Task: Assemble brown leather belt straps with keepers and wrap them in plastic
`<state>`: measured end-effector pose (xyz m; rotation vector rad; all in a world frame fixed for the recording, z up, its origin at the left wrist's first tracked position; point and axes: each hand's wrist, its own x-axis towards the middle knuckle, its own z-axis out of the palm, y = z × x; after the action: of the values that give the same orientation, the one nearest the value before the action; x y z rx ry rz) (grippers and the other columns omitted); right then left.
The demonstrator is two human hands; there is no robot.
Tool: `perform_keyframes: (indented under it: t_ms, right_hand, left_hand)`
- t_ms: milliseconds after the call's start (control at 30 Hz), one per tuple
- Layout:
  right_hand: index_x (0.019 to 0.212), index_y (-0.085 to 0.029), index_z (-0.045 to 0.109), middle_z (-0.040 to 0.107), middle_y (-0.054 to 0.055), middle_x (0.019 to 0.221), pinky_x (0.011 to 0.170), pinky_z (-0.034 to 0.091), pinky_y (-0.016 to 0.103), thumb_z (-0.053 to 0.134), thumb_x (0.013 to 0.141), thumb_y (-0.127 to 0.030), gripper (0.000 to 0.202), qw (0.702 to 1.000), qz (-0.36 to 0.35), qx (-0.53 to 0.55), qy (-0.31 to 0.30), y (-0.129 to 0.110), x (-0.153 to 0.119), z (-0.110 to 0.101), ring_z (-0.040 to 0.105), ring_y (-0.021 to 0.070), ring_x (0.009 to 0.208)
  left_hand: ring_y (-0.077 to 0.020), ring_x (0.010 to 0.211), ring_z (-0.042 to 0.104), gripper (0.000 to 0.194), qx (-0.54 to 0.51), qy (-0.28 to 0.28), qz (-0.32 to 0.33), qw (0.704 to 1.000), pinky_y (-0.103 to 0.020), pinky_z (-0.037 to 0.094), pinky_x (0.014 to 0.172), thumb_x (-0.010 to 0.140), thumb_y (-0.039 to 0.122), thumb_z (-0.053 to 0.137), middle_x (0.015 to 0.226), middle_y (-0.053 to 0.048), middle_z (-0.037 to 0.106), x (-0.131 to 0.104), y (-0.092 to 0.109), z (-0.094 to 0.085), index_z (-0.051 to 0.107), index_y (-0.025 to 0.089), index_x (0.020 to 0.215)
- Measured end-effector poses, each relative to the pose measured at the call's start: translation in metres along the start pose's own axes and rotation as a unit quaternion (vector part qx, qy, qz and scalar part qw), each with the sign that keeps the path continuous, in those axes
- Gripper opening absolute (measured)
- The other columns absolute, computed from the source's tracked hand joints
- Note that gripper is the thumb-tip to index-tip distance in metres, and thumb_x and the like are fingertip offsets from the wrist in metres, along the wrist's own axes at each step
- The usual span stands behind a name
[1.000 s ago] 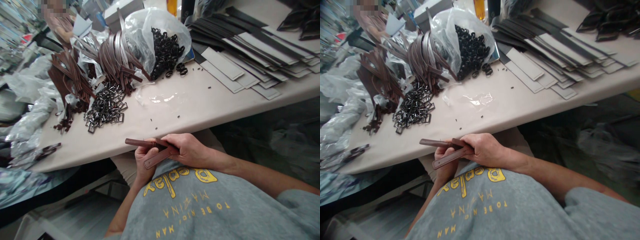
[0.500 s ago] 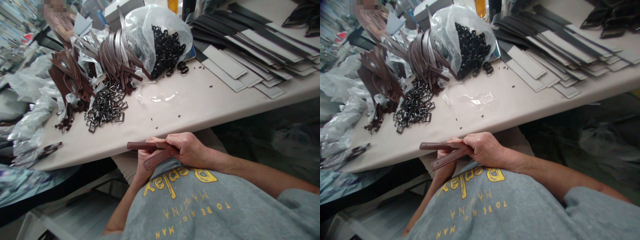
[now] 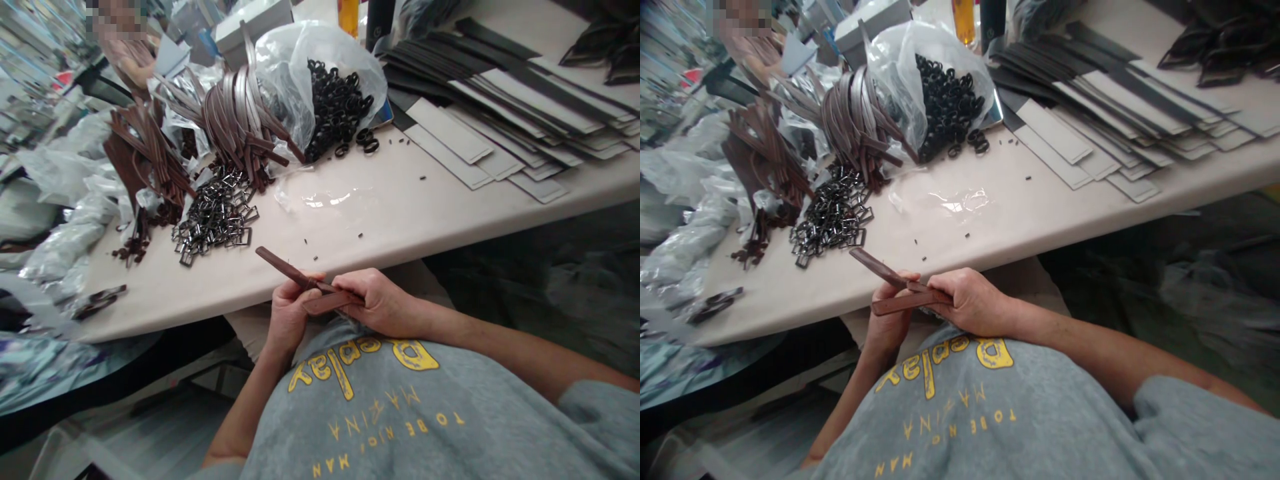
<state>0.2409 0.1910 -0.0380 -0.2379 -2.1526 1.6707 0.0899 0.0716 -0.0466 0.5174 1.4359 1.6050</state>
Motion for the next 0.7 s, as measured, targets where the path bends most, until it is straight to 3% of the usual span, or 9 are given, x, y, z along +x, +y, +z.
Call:
perform_keyframes:
  t_ms: [200, 367, 500, 600, 700]
  right_hand:
    - [0.083, -0.014, 0.064, 0.053, -0.001, 0.071, 0.057, 0.035, 0.024, 0.055, 0.097, -0.040, 0.031, 0.992, 0.069, 0.084, -0.067, -0.003, 0.008, -0.001, 0.043, 0.0139, 0.063]
    - [0.097, -0.012, 0.070, 0.060, 0.002, 0.080, 0.063, 0.042, 0.025, 0.056, 0.098, -0.038, 0.029, 0.984, 0.072, 0.129, -0.104, -0.009, 0.017, -0.004, 0.050, 0.0154, 0.070]
    - [0.111, -0.013, 0.071, 0.059, 0.001, 0.072, 0.048, 0.038, 0.022, 0.060, 0.099, -0.050, 0.040, 0.985, 0.109, 0.133, 0.004, -0.010, 0.019, -0.016, 0.050, 0.0136, 0.057]
    - [0.107, -0.014, 0.072, 0.052, -0.001, 0.059, 0.050, 0.044, 0.024, 0.059, 0.098, -0.064, 0.053, 0.982, 0.098, 0.114, 0.111, -0.011, 0.018, -0.033, 0.051, 0.0156, 0.053]
    - [0.093, -0.016, 0.071, 0.064, 0.006, 0.077, 0.060, 0.051, 0.028, 0.059, 0.095, -0.074, 0.059, 0.979, 0.032, 0.038, 0.196, -0.014, 0.013, -0.051, 0.060, 0.0192, 0.066]
  left_hand:
    - [-0.0152, 0.074, 0.065, 0.026, 0.030, -0.052, 0.073, 0.996, -0.021, 0.051, 0.062, 0.067, 0.035, 0.087, 0.087, -0.006, 0.072, -0.006, 0.007, 0.001, 0.080, 0.019, 0.086]
    - [-0.0083, 0.051, 0.055, 0.036, -0.009, 0.052, 0.096, 0.994, -0.017, 0.043, 0.045, 0.070, 0.049, 0.085, 0.073, -0.003, 0.071, -0.012, 0.015, -0.003, 0.079, 0.018, 0.087]
    - [-0.0106, 0.063, 0.063, 0.042, -0.052, 0.144, 0.137, 0.979, -0.019, 0.052, 0.059, 0.065, 0.054, 0.087, 0.075, -0.003, 0.072, -0.003, 0.036, -0.015, 0.077, 0.018, 0.083]
    - [-0.0091, 0.065, 0.063, 0.047, -0.072, 0.206, 0.206, 0.954, -0.017, 0.051, 0.061, 0.061, 0.058, 0.088, 0.075, 0.000, 0.071, 0.004, 0.060, -0.035, 0.076, 0.019, 0.083]
    - [-0.0075, 0.066, 0.062, 0.047, -0.081, 0.262, 0.292, 0.916, -0.015, 0.050, 0.062, 0.059, 0.059, 0.089, 0.076, 0.003, 0.069, 0.002, 0.083, -0.060, 0.075, 0.020, 0.083]
